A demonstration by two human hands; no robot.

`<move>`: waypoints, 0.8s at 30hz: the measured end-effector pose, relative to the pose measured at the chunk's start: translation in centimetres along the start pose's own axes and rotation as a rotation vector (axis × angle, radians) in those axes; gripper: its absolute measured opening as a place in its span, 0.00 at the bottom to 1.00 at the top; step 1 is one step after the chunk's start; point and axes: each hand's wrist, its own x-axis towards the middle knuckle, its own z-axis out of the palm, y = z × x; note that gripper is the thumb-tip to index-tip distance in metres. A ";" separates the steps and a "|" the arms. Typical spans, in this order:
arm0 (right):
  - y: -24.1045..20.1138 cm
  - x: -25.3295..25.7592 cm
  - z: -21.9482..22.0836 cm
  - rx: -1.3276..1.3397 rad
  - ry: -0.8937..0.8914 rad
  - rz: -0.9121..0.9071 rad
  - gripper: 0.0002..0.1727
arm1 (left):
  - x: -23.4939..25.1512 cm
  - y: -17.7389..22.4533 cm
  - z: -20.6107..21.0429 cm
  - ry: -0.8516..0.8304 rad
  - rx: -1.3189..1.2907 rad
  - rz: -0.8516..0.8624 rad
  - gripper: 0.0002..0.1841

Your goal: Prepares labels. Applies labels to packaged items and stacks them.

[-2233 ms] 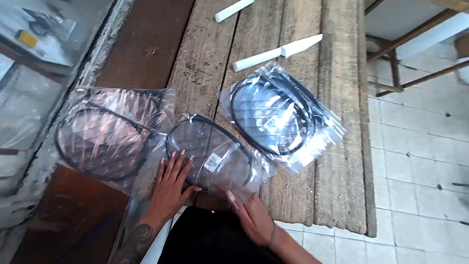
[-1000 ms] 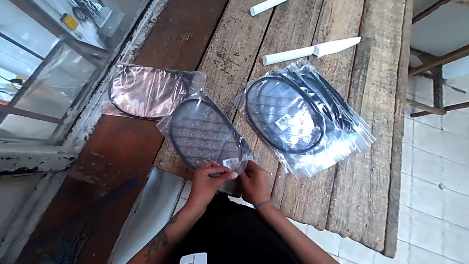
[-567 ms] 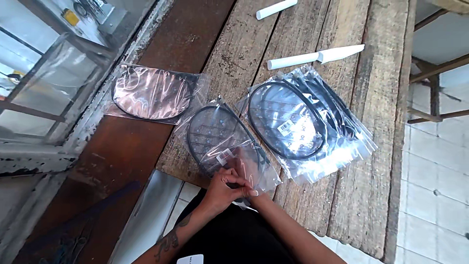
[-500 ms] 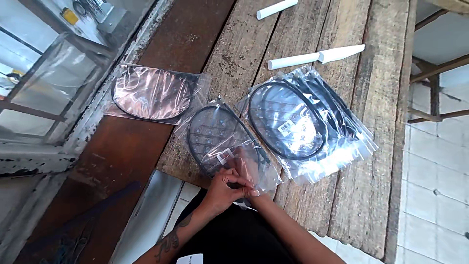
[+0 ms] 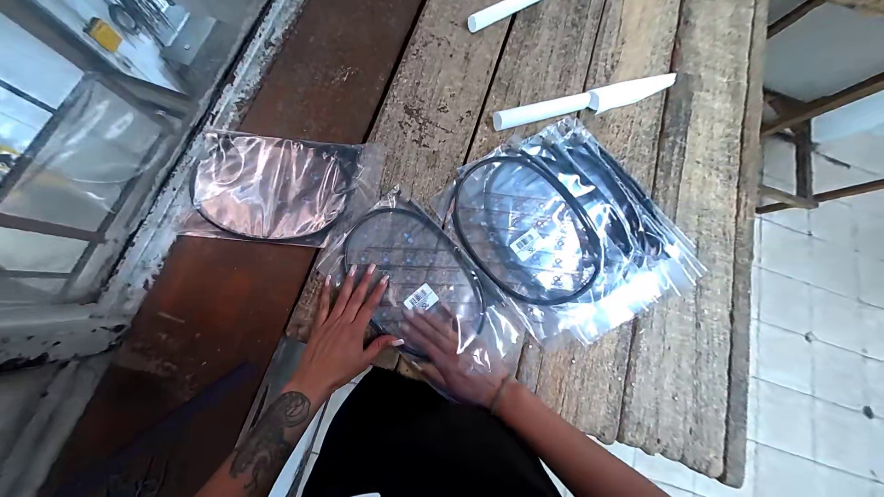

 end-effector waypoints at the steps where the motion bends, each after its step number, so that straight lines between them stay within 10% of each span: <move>1: 0.1 1.0 0.1 -0.020 -0.003 0.092 0.34 | -0.1 -0.2 -0.1 -0.001 -0.008 0.007 0.48; 9: -3.1 -3.7 -10.0 0.685 0.372 0.514 0.37 | 5.4 4.0 1.1 0.078 -0.215 0.046 0.44; 15: -2.0 -9.6 -12.2 0.365 0.665 0.862 0.24 | 13.4 -0.8 -3.0 0.170 -0.107 -0.327 0.47; 19: -5.0 -0.7 -12.3 1.035 0.096 0.392 0.33 | 13.8 -3.9 -3.9 0.241 -0.109 -0.398 0.25; 24: -8.5 8.3 -13.1 1.228 -0.381 -0.217 0.26 | 6.5 1.3 -8.3 0.359 -0.232 -0.129 0.26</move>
